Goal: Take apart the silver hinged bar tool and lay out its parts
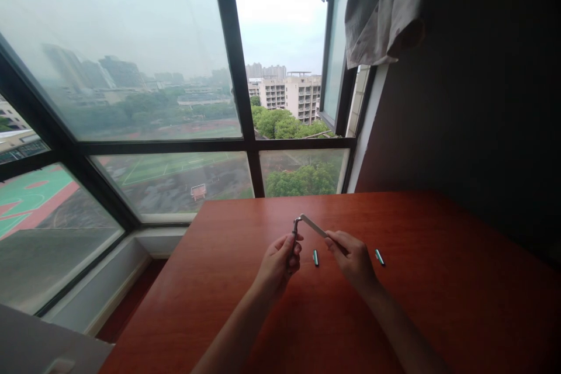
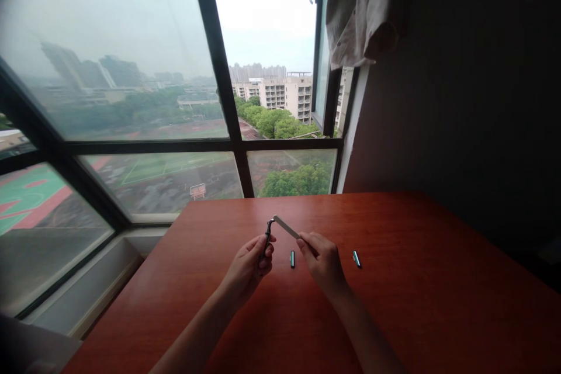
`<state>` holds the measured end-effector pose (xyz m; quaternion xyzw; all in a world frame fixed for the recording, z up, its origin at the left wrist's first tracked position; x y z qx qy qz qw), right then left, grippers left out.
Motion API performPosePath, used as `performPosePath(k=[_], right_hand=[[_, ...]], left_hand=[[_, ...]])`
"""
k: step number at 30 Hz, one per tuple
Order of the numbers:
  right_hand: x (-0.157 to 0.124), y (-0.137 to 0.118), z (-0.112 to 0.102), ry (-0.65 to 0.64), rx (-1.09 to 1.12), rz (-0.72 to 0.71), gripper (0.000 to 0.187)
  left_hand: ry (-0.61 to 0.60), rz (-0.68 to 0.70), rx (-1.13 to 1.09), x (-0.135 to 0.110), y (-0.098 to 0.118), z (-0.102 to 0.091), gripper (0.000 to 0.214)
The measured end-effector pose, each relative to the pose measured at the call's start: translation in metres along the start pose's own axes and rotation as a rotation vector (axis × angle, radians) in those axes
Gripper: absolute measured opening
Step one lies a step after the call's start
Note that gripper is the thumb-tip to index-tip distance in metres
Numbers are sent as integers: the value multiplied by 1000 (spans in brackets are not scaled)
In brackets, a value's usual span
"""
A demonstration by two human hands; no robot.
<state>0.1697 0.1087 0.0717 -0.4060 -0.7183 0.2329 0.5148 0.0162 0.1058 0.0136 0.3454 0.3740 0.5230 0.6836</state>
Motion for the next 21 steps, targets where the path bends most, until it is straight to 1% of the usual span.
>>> performPosePath(k=[4, 11, 16, 21], right_hand=[[-1, 1, 1, 5, 2, 8, 28], [-2, -1, 4, -7, -21, -18, 26], [-2, -2, 7, -8, -13, -25, 26], [-4, -4, 12, -43, -14, -29, 26]], left_hand=[[9, -13, -9, -1, -2, 1, 38], [18, -4, -27, 0, -5, 1, 35], [29, -2, -21, 1, -6, 1, 37], [25, -2, 0, 1, -7, 2, 39]])
Point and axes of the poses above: each hand's wrist, its own x-axis towards the middle knuckle, its own z-axis out of the palm, y = z × x, the point moved 10 cm from there along x, towards the middle knuckle, and after that the axes turned 7 degrees about x, right-handed, at the moved point
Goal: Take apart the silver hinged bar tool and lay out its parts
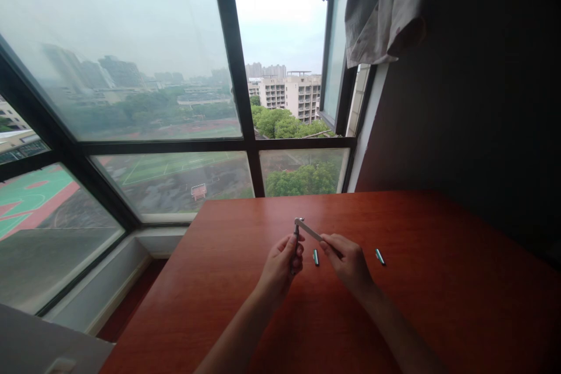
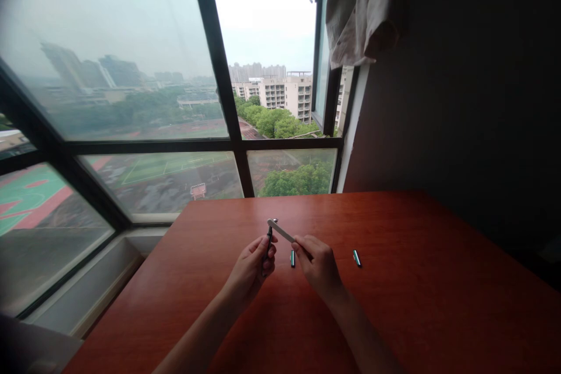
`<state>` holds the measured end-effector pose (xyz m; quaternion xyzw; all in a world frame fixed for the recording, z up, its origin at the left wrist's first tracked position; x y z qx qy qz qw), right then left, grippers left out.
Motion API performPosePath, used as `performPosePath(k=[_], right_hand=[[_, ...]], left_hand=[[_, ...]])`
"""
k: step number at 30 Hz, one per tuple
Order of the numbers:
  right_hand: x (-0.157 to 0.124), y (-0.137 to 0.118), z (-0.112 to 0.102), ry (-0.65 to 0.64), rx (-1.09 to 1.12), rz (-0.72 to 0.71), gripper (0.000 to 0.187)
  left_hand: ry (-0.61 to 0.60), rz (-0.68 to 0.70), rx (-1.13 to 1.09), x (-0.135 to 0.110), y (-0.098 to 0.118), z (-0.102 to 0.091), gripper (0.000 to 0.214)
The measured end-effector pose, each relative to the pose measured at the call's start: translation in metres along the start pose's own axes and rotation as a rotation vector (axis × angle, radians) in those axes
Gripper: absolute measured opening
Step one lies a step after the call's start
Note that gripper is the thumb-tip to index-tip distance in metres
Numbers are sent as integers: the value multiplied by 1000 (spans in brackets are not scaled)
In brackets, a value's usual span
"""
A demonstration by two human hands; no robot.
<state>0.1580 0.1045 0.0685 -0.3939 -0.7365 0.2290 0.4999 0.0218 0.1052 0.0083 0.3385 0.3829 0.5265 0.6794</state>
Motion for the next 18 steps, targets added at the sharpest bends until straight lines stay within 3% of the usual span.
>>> performPosePath(k=[9, 18], right_hand=[[0, 6, -8, 71, -37, 25, 28], [0, 3, -4, 47, -22, 13, 28]], left_hand=[[30, 10, 5, 2, 2, -5, 41], [22, 16, 3, 2, 2, -5, 40]])
Point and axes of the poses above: each hand's wrist, its own x-axis towards the middle knuckle, its own z-axis out of the palm, y = z × x, the point moved 10 cm from there along x, towards the middle knuckle, and after that the axes turned 7 degrees about x, right-handed, at the moved point
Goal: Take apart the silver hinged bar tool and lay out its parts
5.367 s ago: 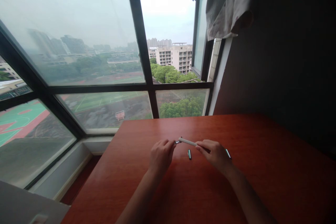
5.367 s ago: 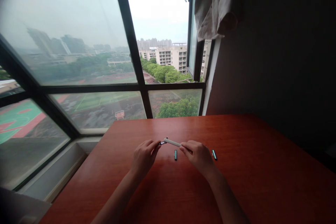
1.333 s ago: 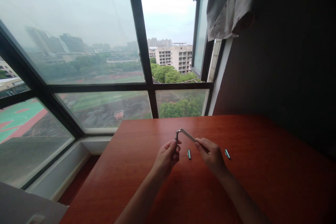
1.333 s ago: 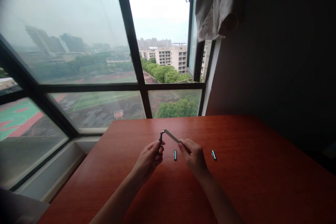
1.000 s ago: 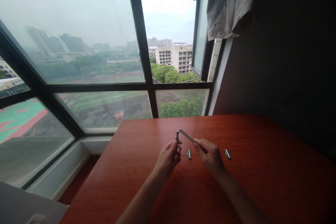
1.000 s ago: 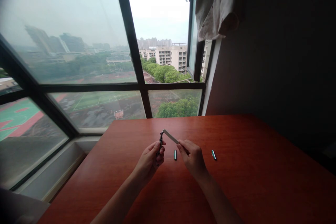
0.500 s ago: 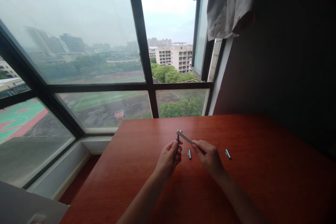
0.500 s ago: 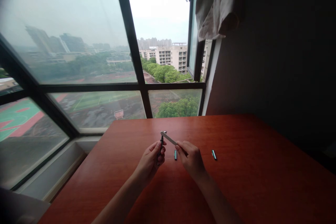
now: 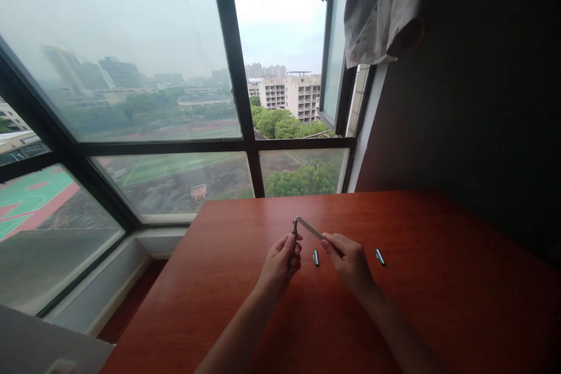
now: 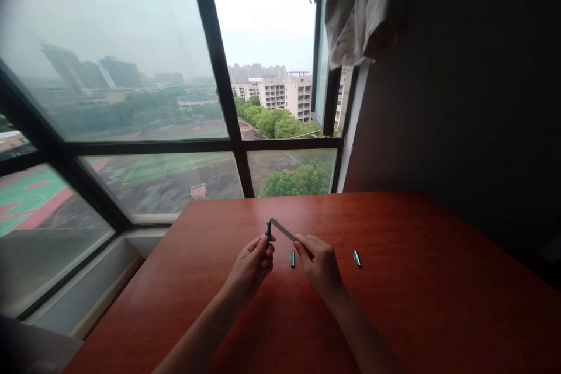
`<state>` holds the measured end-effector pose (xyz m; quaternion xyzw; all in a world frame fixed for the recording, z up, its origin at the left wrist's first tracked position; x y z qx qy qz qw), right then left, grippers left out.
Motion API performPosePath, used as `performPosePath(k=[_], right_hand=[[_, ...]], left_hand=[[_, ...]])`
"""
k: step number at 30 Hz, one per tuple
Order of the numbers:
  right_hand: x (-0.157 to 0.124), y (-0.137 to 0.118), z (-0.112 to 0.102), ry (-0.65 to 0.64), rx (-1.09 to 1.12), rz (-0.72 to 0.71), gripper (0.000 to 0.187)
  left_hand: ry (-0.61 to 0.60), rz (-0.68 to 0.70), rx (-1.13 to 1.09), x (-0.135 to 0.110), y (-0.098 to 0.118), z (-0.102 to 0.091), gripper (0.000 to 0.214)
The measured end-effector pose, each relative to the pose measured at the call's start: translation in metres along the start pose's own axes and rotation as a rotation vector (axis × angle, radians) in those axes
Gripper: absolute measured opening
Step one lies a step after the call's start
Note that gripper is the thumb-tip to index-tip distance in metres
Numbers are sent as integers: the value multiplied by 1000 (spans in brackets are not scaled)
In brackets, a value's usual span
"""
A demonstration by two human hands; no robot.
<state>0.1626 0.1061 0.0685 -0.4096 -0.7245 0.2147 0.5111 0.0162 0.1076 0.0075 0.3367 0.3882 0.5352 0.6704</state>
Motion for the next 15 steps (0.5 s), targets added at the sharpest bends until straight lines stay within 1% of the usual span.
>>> performPosePath(k=[3, 6, 15], right_hand=[[1, 5, -8, 51, -25, 27, 30], [1, 6, -10, 64, -19, 32, 30], [-1, 1, 2, -12, 26, 10, 26]], left_hand=[[9, 5, 10, 0, 2, -1, 41], [7, 14, 17, 0, 5, -1, 42], [-7, 15, 7, 1, 3, 0, 38]])
Point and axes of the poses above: each hand's wrist, its own x-axis towards the middle knuckle, its own z-axis out of the palm, y = z × x, the point moved 10 cm from there along x, towards the middle knuckle, and after that the axes turned 7 degrees about x, right-handed, at the moved point
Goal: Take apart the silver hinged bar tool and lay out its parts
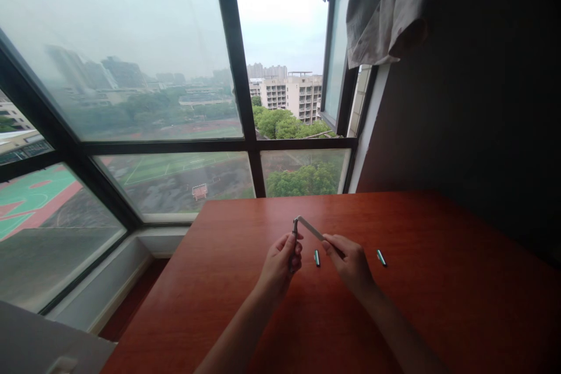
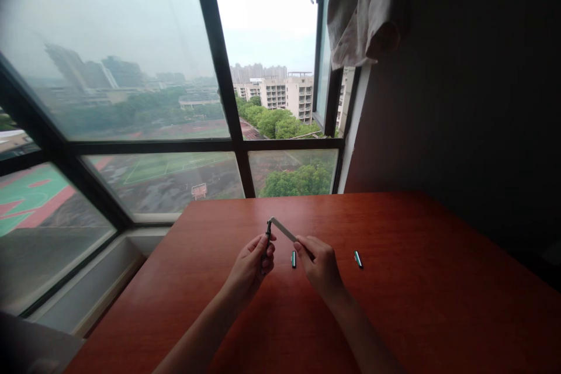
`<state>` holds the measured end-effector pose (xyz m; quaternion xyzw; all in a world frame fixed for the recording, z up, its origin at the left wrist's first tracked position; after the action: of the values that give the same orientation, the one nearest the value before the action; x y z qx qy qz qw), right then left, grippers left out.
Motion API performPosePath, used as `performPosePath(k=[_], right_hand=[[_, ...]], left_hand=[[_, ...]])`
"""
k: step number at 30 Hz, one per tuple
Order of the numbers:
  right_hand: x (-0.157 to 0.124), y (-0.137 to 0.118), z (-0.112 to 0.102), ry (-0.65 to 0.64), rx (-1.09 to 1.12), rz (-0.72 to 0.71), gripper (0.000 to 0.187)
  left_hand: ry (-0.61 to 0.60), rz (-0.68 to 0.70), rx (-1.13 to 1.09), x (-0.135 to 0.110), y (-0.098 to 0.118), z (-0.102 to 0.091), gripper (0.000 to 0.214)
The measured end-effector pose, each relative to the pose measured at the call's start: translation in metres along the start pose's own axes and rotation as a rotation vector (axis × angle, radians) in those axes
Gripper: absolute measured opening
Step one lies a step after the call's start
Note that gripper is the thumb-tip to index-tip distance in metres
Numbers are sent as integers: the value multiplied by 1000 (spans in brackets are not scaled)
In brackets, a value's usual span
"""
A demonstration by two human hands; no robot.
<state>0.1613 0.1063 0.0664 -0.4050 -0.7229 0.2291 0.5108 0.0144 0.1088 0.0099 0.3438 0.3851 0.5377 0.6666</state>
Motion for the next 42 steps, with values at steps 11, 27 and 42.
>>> performPosePath(k=[11, 27, 42], right_hand=[[1, -7, 1, -14, -5, -23, 27], [0, -4, -6, 57, -63, -36, 23], [1, -4, 1, -5, 7, -20, 21]], left_hand=[[-12, 1, 17, -1, 0, 2, 35], [9, -2, -10, -1, 0, -2, 34], [7, 5, 12, 0, -1, -1, 35]])
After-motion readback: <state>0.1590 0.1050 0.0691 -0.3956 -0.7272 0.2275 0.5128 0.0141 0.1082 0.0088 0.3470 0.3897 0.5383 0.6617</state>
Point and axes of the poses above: each hand's wrist, its own x-axis towards the middle knuckle, its own z-axis out of the palm, y = z × x, the point moved 10 cm from there along x, towards the middle knuckle, and after that the axes turned 7 degrees about x, right-handed, at the moved point
